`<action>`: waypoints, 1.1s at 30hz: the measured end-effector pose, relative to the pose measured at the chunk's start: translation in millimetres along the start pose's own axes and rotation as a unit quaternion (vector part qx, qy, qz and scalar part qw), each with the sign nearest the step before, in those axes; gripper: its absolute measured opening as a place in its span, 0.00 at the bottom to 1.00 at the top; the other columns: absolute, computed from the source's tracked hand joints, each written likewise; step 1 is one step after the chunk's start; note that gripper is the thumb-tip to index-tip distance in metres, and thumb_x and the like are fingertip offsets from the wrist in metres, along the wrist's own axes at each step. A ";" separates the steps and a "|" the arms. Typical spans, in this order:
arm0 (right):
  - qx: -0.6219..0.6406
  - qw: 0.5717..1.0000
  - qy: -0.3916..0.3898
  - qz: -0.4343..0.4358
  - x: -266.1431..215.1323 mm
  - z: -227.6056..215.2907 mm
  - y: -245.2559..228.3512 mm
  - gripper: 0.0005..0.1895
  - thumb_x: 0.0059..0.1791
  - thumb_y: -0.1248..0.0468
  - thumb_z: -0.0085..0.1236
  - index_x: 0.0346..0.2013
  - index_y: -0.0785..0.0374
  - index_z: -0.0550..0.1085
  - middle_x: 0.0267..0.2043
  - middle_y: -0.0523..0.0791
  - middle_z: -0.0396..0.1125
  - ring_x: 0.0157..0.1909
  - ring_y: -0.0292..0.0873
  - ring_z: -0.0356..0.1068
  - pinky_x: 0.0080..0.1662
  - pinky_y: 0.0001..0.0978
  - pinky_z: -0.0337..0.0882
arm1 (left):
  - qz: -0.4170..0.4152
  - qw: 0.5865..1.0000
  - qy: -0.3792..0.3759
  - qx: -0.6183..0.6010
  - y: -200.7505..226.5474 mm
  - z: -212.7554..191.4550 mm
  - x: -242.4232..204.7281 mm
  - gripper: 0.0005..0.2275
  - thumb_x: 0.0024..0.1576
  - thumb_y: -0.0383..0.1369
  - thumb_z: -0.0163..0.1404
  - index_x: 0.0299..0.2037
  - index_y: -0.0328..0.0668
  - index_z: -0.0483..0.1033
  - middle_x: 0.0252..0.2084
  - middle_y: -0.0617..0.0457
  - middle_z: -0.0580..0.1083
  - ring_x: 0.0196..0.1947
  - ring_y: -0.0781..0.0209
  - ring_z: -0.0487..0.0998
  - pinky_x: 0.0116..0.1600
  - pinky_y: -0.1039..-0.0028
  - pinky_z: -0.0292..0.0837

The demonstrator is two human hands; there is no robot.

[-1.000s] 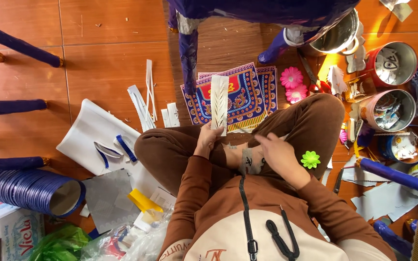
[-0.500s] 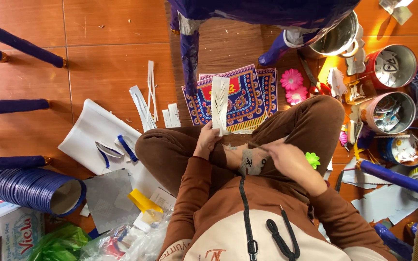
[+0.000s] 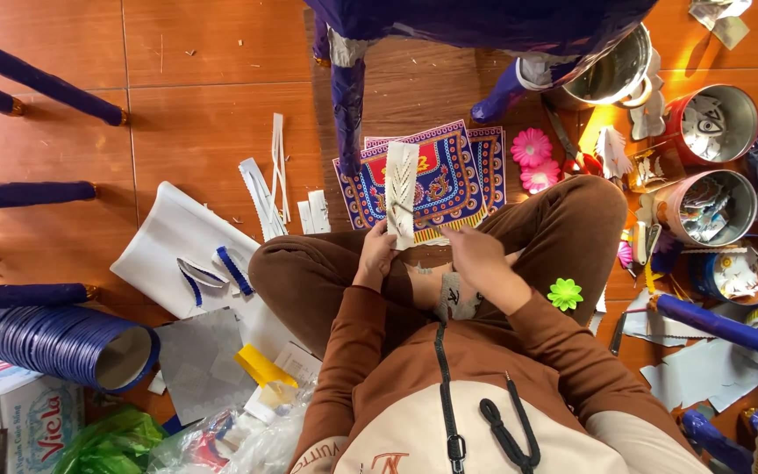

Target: Decorating a blue paper mache horse by gluing on a flower, a yellow mane, and patterned paper.

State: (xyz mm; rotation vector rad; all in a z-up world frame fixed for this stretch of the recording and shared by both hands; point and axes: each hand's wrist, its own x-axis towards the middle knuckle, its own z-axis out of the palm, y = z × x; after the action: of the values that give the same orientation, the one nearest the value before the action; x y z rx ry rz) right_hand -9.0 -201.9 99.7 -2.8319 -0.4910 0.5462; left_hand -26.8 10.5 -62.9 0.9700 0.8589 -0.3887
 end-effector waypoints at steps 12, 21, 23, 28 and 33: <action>-0.070 0.991 -0.069 -0.092 -52.8 -5.3 -22.4 0.19 0.53 0.63 0.45 0.60 0.53 0.68 0.37 0.45 0.67 0.26 0.36 0.69 0.32 0.21 0.69 | -0.081 0.979 0.004 -0.185 -18.5 -20.9 32.2 0.19 0.62 0.35 0.49 0.61 0.35 0.66 0.41 0.41 0.72 0.46 0.38 0.78 0.50 0.36 0.71; -0.036 0.993 -0.065 -0.092 -79.2 1.2 -11.1 0.23 0.51 0.64 0.43 0.62 0.56 0.66 0.34 0.42 0.65 0.20 0.38 0.68 0.23 0.24 0.68 | -0.029 0.996 0.007 -0.080 -14.2 -18.4 19.1 0.26 0.58 0.21 0.47 0.68 0.36 0.57 0.53 0.34 0.66 0.48 0.40 0.74 0.48 0.41 0.75; 0.005 0.993 -0.091 -0.069 -83.5 -3.8 -5.7 0.21 0.52 0.64 0.41 0.59 0.57 0.69 0.35 0.45 0.69 0.25 0.42 0.72 0.28 0.27 0.72 | -0.028 0.998 0.016 -0.048 -12.4 -15.2 16.0 0.29 0.55 0.19 0.45 0.69 0.43 0.56 0.55 0.35 0.66 0.49 0.43 0.74 0.49 0.42 0.76; 0.008 0.994 -0.106 -0.031 -93.7 -19.9 -2.9 0.21 0.51 0.64 0.42 0.58 0.54 0.71 0.35 0.44 0.70 0.26 0.42 0.73 0.29 0.25 0.72 | -0.033 0.998 0.004 -0.057 11.8 2.9 -14.1 0.28 0.56 0.19 0.44 0.69 0.42 0.56 0.57 0.31 0.66 0.51 0.37 0.74 0.47 0.40 0.75; -0.001 0.995 -0.101 -0.006 -95.8 -29.4 0.4 0.20 0.51 0.64 0.43 0.56 0.52 0.73 0.35 0.43 0.71 0.27 0.41 0.74 0.29 0.24 0.72 | -0.029 0.999 -0.008 -0.035 11.9 2.9 -17.2 0.26 0.56 0.20 0.42 0.67 0.42 0.58 0.55 0.35 0.67 0.49 0.38 0.76 0.43 0.44 0.79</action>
State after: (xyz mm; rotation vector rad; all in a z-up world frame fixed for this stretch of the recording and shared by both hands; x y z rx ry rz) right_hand -81.1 -241.2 157.0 -2.7885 -0.5426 0.8356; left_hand -28.5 13.1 -42.0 0.8784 0.8832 -0.4136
